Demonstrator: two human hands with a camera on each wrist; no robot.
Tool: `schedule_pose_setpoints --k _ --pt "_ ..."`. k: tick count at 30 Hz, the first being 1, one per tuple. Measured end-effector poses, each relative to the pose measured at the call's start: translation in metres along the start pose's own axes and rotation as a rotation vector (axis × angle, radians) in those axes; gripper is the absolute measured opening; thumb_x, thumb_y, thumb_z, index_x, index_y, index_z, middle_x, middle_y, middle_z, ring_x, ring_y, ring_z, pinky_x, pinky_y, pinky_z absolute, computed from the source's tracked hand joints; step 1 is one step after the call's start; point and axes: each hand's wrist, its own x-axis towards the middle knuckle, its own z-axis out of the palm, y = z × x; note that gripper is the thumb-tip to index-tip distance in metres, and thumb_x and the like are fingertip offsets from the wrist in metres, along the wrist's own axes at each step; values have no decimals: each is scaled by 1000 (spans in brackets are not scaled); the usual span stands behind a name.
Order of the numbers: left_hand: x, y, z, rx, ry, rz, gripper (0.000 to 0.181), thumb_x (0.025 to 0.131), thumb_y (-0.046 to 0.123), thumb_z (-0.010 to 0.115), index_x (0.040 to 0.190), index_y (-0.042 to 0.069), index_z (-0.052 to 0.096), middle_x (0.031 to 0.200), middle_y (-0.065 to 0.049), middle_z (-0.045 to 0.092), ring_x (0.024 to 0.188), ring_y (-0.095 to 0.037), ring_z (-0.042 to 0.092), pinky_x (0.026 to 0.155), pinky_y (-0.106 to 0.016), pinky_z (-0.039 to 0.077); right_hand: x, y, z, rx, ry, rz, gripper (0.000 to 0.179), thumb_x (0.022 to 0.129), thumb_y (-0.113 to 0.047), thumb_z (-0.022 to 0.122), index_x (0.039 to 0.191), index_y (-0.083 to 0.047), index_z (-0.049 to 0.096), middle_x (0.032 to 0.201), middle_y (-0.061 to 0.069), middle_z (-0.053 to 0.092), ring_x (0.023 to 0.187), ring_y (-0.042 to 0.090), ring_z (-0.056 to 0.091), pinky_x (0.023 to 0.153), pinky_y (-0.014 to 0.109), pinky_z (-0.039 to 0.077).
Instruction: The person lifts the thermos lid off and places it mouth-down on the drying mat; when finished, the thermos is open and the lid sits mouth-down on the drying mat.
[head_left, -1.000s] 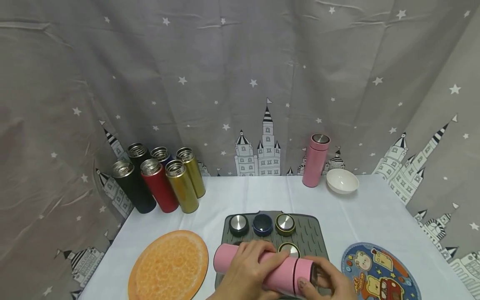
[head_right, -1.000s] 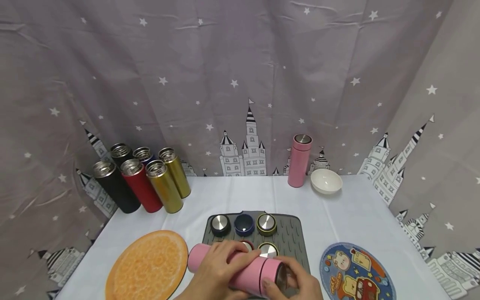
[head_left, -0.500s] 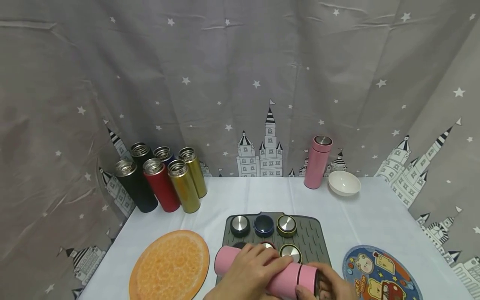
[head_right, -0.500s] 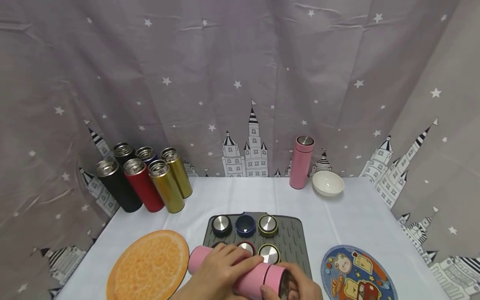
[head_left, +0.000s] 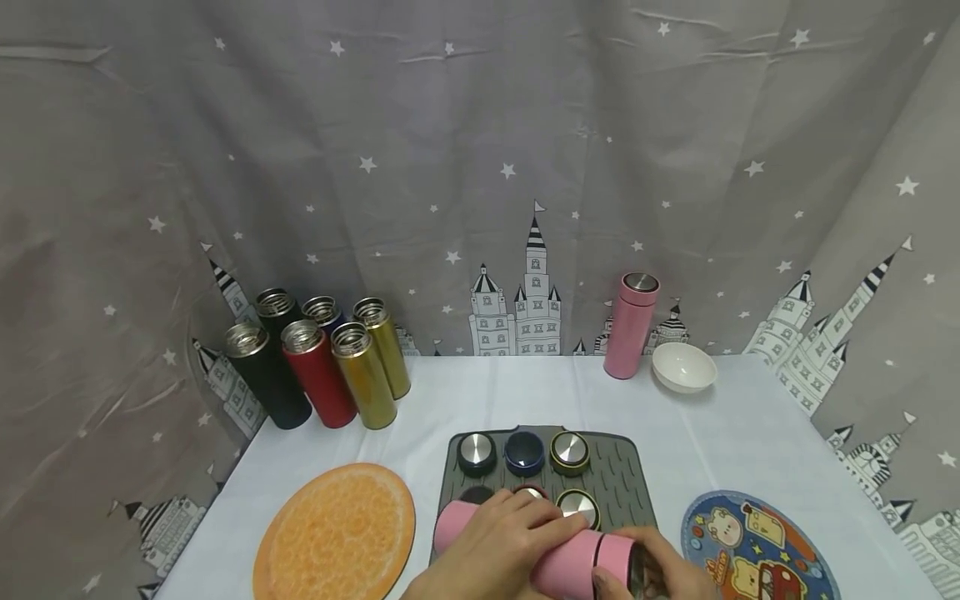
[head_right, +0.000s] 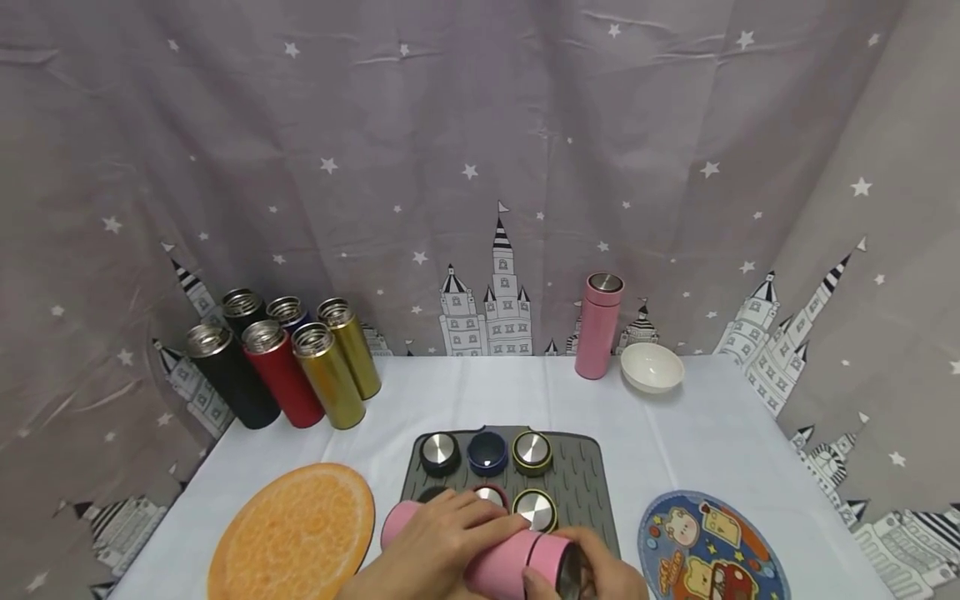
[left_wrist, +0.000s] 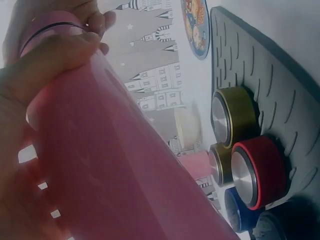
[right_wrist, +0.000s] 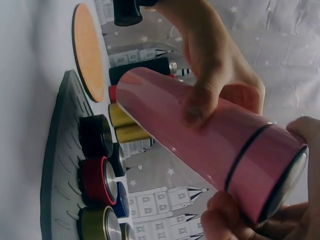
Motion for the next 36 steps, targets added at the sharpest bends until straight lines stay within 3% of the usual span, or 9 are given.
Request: schedule_pose_setpoints --k 6,13,16,24,28,31,36 --pt "-1 0 3 -96 -17 -73 69 75 62 79 131 26 63 105 12 62 99 -4 54 84 -21 42 4 -9 1 47 -20 106 49 77 -31 86 114 -11 63 82 1 67 65 9 63 50 25 53" --pt "-6 2 8 -70 -67 -109 70 76 59 80 135 24 63 104 10 61 99 -6 54 85 -24 44 13 -2 1 -247 -133 147 51 79 -52 78 112 -17 64 73 -4 62 60 12 55 54 31 47" --pt "-7 3 11 -22 -29 -89 73 73 58 82 134 23 63 102 9 61 98 -7 54 83 -25 44 12 -1 2 -242 -143 173 49 81 -53 76 109 -15 64 71 -4 62 58 13 56 53 31 47" --pt "-10 3 21 20 121 -53 77 72 59 82 134 20 62 103 8 64 94 -9 58 80 -25 46 9 -4 4 -162 15 114 37 80 -46 79 100 -17 67 61 -8 60 51 8 53 47 26 43" --pt "-11 5 27 62 187 -56 82 71 61 82 137 18 60 104 8 63 95 -10 59 79 -25 47 10 -9 3 -147 14 166 39 81 -49 78 100 -17 66 64 -6 62 54 10 56 49 27 44" --pt "-13 7 30 55 165 -92 88 69 59 83 141 16 56 108 7 63 98 -11 60 80 -27 49 12 -11 2 -154 -10 203 43 82 -52 76 103 -16 66 67 -4 63 57 12 57 50 29 45" --pt "-17 6 28 -66 66 -155 83 70 52 86 139 19 56 107 9 65 97 -6 60 78 -26 51 14 -9 1 -141 -37 157 39 81 -48 77 103 -18 67 64 -6 62 54 10 56 48 28 45"
